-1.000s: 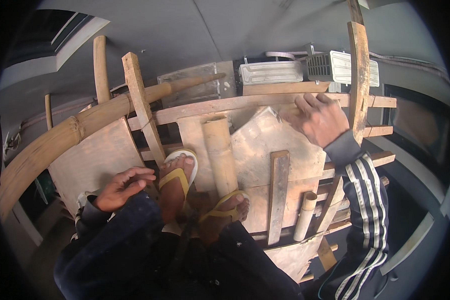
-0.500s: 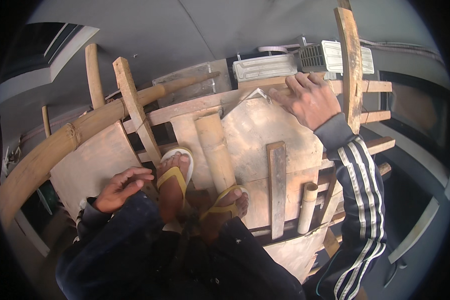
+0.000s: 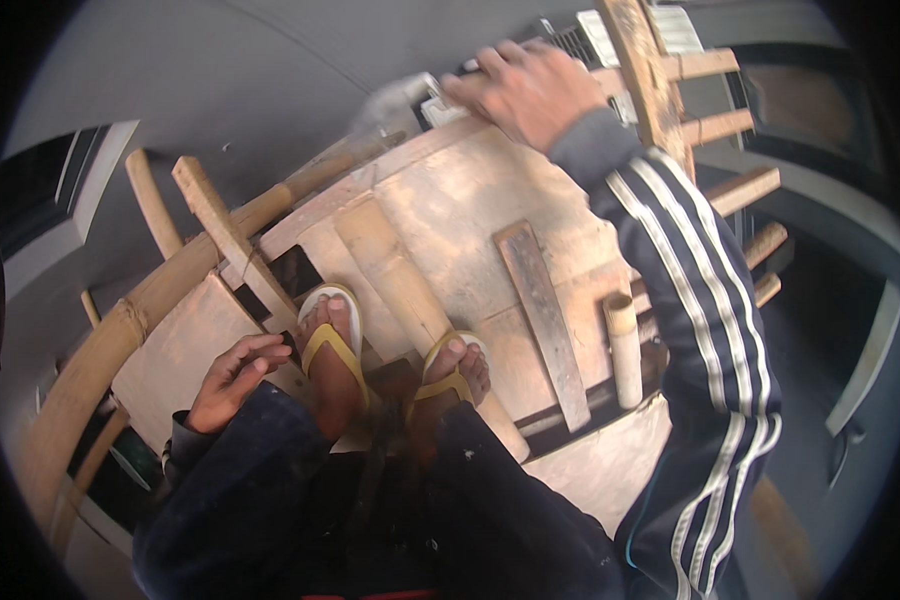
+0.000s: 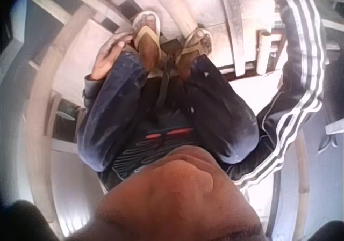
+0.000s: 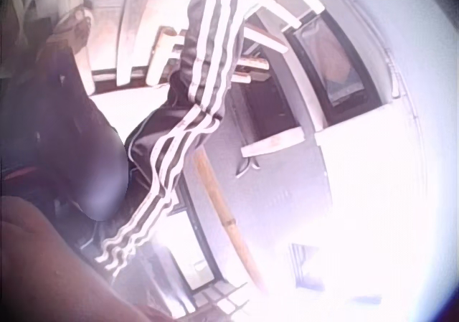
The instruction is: The person uses a trowel to scoop a white paste from a container and applies it to a wooden surface. They spread and smooth the paste across the wood, occasionally scraping the trowel against the surface to remove excess material.
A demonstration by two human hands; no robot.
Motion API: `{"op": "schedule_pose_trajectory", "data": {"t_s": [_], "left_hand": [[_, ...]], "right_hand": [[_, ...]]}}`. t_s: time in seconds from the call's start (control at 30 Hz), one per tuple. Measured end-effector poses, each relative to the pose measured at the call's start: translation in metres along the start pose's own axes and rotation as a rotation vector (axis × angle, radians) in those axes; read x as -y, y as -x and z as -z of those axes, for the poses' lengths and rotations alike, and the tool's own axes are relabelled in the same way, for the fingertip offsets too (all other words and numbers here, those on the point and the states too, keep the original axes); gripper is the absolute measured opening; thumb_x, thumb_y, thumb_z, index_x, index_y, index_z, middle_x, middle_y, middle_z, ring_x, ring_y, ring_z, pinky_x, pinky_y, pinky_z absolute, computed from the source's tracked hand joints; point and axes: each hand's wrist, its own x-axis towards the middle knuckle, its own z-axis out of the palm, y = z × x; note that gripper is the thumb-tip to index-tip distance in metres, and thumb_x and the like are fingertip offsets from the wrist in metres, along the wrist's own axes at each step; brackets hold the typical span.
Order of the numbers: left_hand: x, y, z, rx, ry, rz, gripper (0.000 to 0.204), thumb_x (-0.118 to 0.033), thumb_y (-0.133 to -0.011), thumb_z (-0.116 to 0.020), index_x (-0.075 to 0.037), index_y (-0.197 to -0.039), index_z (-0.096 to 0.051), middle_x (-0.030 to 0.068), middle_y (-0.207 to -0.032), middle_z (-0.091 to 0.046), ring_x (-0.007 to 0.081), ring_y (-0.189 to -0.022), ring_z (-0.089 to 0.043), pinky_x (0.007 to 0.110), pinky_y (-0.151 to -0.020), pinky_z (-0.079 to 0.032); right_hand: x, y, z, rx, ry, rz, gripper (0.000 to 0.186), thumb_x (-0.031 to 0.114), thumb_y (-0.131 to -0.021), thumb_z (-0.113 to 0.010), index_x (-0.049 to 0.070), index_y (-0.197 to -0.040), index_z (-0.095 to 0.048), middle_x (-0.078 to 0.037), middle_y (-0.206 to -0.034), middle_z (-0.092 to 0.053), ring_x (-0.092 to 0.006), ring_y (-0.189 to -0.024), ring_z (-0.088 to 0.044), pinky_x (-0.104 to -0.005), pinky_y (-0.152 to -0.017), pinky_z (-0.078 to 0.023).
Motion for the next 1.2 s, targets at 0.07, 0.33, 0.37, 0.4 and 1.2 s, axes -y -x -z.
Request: {"op": "schedule_pose_trajectory", "data": {"t_s": [0.07,0.33,0.37,0.4,1.2], "left_hand": [[-0.005,-0.001,-0.002,-0.009,-0.01,0.004,0.036,-0.014,-0.099,-0.051,0.0,-0.131,-0.047,0.0119,-0.12,-0.059,0.016,-0.115,-0.053,0.027,-0.097,-0.04],[-0.007,-0.012,-0.009,0.116,-0.041,-0.031,0.036,-0.013,-0.101,-0.045,0.003,-0.133,-0.044,0.0138,-0.126,-0.056,0.0197,-0.12,-0.051,0.031,-0.102,-0.039],[-0.008,-0.018,-0.012,0.16,-0.05,-0.056,0.038,-0.015,-0.101,-0.043,0.003,-0.134,-0.043,0.0143,-0.128,-0.055,0.02,-0.121,-0.051,0.031,-0.102,-0.039],[-0.011,-0.021,-0.015,0.207,-0.062,-0.079,0.039,-0.016,-0.102,-0.042,0.003,-0.136,-0.041,0.0148,-0.13,-0.053,0.0204,-0.122,-0.05,0.031,-0.103,-0.039],[0.004,0.012,-0.037,-0.093,0.452,-0.114,0.022,-0.025,-0.103,-0.039,-0.006,-0.111,-0.048,0.017,-0.124,-0.057,0.026,-0.106,-0.062,0.036,-0.09,-0.051]], "right_hand": [[-0.005,-0.001,0.003,0.028,-0.14,-0.138,0.034,0.039,-0.091,-0.055,0.026,-0.122,-0.063,-0.005,-0.096,-0.06,-0.0191,-0.089,-0.063,-0.0305,-0.07,-0.055],[0.125,0.06,0.043,-0.069,-1.245,-0.58,0.038,0.032,-0.091,-0.061,0.007,-0.119,-0.061,-0.017,-0.1,-0.067,-0.0263,-0.077,-0.069,-0.035,-0.072,-0.055],[0.153,0.059,0.058,-0.053,-1.382,-0.636,0.041,0.031,-0.091,-0.061,0.006,-0.123,-0.057,-0.019,-0.103,-0.066,-0.0301,-0.084,-0.067,-0.037,-0.076,-0.054],[0.179,0.059,0.076,-0.044,-1.512,-0.701,0.045,0.03,-0.09,-0.061,0.005,-0.127,-0.054,-0.021,-0.107,-0.064,-0.0339,-0.091,-0.066,-0.039,-0.079,-0.053],[0.218,0.22,-0.03,0.584,-0.385,0.539,0.083,0.058,-0.085,-0.048,0.005,-0.146,-0.028,-0.012,-0.155,-0.019,-0.0281,-0.144,-0.013,-0.0422,-0.12,-0.007]]}}
